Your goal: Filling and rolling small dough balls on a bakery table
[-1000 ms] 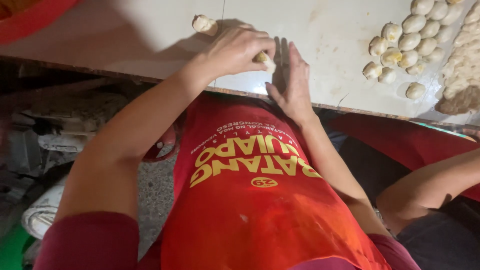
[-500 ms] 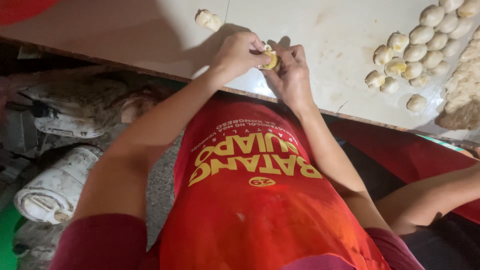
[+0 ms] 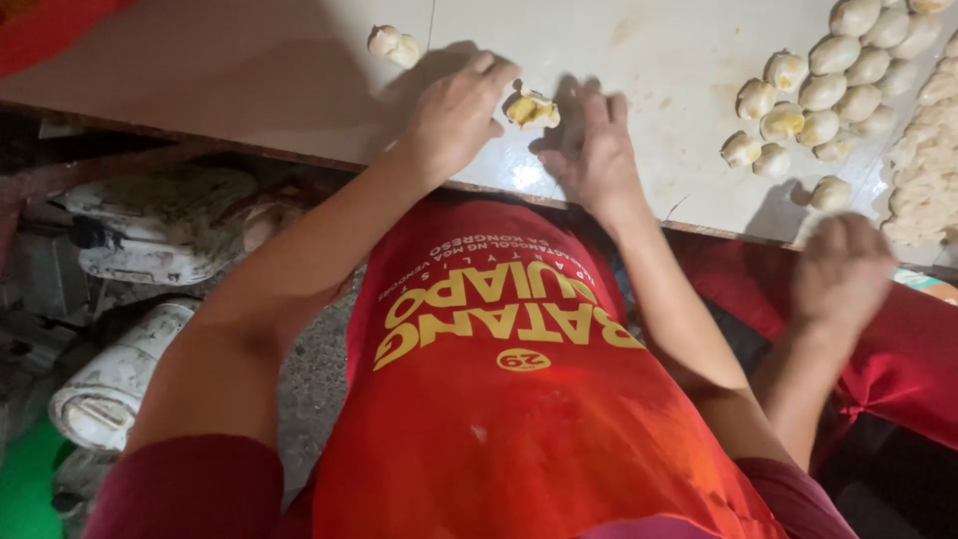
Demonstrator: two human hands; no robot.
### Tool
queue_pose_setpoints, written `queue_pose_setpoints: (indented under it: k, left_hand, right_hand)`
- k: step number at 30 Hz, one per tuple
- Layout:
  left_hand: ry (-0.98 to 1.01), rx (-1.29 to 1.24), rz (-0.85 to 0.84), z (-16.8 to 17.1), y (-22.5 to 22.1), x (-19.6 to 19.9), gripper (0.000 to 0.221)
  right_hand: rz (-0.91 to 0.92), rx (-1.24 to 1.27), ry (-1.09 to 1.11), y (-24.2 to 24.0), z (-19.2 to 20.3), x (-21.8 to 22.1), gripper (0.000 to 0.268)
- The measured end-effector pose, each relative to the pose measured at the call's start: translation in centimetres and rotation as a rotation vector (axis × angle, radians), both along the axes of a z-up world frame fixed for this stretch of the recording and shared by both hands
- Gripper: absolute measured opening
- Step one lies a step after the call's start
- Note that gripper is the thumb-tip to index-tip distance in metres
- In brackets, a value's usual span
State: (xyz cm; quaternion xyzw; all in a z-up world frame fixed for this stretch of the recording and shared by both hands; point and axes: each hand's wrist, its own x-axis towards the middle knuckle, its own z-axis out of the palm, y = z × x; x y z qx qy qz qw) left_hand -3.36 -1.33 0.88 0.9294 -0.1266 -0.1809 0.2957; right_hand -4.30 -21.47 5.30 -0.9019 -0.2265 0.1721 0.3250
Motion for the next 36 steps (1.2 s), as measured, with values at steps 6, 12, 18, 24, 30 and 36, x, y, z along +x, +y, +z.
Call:
queue_pose_setpoints:
  k: [6,12,18,24,30,36]
  left_hand:
    - [-0.191,-0.26,0.026,-1.0,-2.1,-0.7,0.019]
    - [-0.067,-0.219,0.114,0.3,-3.2,-1.2,0.038]
    - [-0.14,-0.277,0.149,-0.5,-3.7,0.2,0.008]
    - [-0.078,-0.442,0.332,-0.3,-3.9,3.7,0.028]
    - [0.007,-0.513,0.376,-1.8,-6.3,3.7,0.027]
    - [-0.067,-0.576,0.422,-1.5,-4.9,3.8,0.04]
  right_hand:
    - [-0.196,0.167,-0.305,1.1,-2.9,-0.5,0.016]
    - [-0.149,0.099,-0.233,-0.2,-1.4,-1.3,0.051]
    - [-0.209,0.146,-0.293,0.5,-3.5,0.1,0.016]
    - [-0.356,0.303,-0.005,-3.8,-3.9,4.5,0.036]
    - [-0.096,0.212,-0.095,-3.2,-3.2,3.4,0.066]
    - [0.119,0.089,-0.373,-1.5,-2.6,6.3,0.048]
